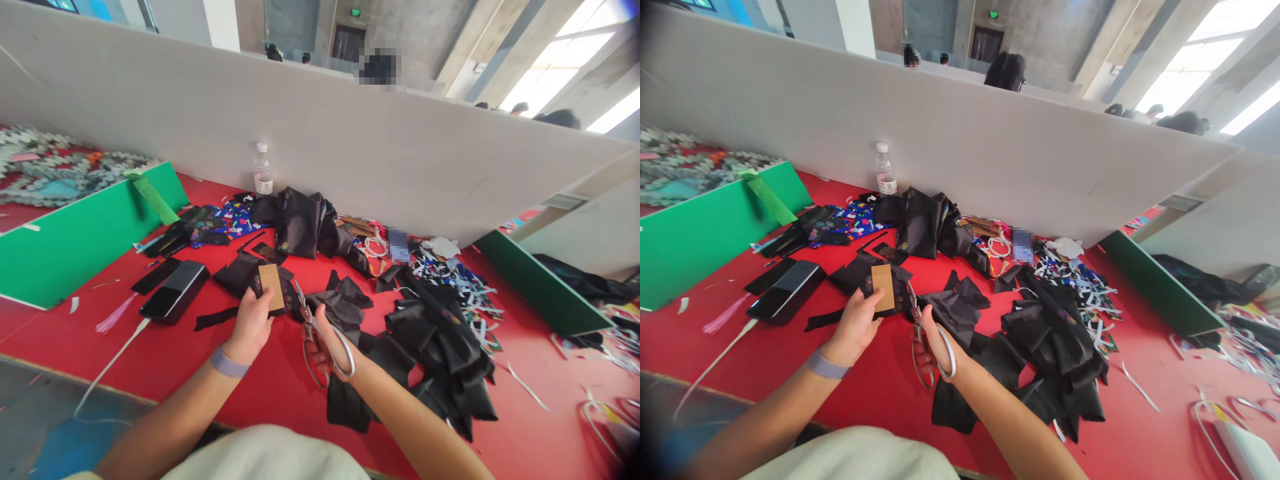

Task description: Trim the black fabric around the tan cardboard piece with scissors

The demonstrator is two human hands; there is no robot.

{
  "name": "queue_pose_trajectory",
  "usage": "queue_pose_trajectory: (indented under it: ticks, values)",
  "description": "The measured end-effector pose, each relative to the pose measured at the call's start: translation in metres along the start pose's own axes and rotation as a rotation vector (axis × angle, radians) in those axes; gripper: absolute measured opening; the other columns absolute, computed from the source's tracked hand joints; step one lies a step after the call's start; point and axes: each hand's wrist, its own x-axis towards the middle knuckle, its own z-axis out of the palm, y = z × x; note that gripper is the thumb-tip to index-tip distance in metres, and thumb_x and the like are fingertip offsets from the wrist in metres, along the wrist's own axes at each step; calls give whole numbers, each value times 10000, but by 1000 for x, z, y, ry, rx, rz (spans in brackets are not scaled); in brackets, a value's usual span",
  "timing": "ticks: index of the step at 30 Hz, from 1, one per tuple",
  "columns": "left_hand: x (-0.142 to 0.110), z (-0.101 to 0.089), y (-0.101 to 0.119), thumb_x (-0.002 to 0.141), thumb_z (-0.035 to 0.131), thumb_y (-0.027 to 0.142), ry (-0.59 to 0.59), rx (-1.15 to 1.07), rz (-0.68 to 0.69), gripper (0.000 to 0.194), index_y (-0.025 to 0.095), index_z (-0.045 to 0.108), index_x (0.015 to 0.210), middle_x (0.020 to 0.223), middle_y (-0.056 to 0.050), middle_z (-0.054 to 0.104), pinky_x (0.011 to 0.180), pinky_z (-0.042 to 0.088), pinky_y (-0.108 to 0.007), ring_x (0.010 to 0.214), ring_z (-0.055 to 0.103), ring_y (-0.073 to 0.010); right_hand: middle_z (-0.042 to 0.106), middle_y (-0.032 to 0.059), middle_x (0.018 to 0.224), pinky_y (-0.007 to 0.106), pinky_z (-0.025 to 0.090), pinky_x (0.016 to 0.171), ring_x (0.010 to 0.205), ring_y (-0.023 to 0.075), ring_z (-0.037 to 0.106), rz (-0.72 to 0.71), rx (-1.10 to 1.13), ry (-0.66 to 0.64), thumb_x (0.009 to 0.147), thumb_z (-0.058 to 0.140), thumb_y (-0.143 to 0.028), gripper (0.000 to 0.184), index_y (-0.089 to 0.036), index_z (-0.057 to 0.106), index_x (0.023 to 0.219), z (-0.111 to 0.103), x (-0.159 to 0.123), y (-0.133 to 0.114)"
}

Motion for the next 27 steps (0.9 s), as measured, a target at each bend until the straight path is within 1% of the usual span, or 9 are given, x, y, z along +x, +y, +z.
queue_pose_trajectory:
  ticks: [4,7,14,19,27]
  values:
    - [-3,1,2,704,624,236,4,10,-13,286,295,589,982,1020,2,674,630,466,-259,848,634,-169,303,-73,549,165,84,355,392,46,165,-11,-16,9,745,210,-868,693,-209,426,759,-2,1,2]
    - [-3,1,2,702,622,234,2,7,-18,278,296,587,971,998,4,674,632,462,-261,840,634,-170,302,-74,548,166,71,363,396,43,158,-16,-20,15,734,231,-874,702,-206,443,770,-3,0,3]
    - [1,-2,-2,683,639,245,-8,-23,4,266,286,590,941,968,4,677,644,460,-264,817,631,-164,312,-67,580,169,136,371,413,50,206,-5,6,-42,752,150,-863,726,-205,450,817,-5,-4,3]
    - [1,-3,-3,671,650,242,-1,-31,-9,271,288,591,931,957,8,680,652,465,-269,814,633,-163,308,-57,582,185,99,386,418,48,198,-13,9,-24,729,206,-879,721,-206,455,794,-6,-6,4]
    - [2,-3,-2,672,646,232,13,-15,-19,284,288,600,947,973,6,681,642,463,-257,820,637,-162,298,-55,584,199,90,392,424,50,185,-17,7,-22,719,227,-886,716,-212,459,786,-9,-8,6]
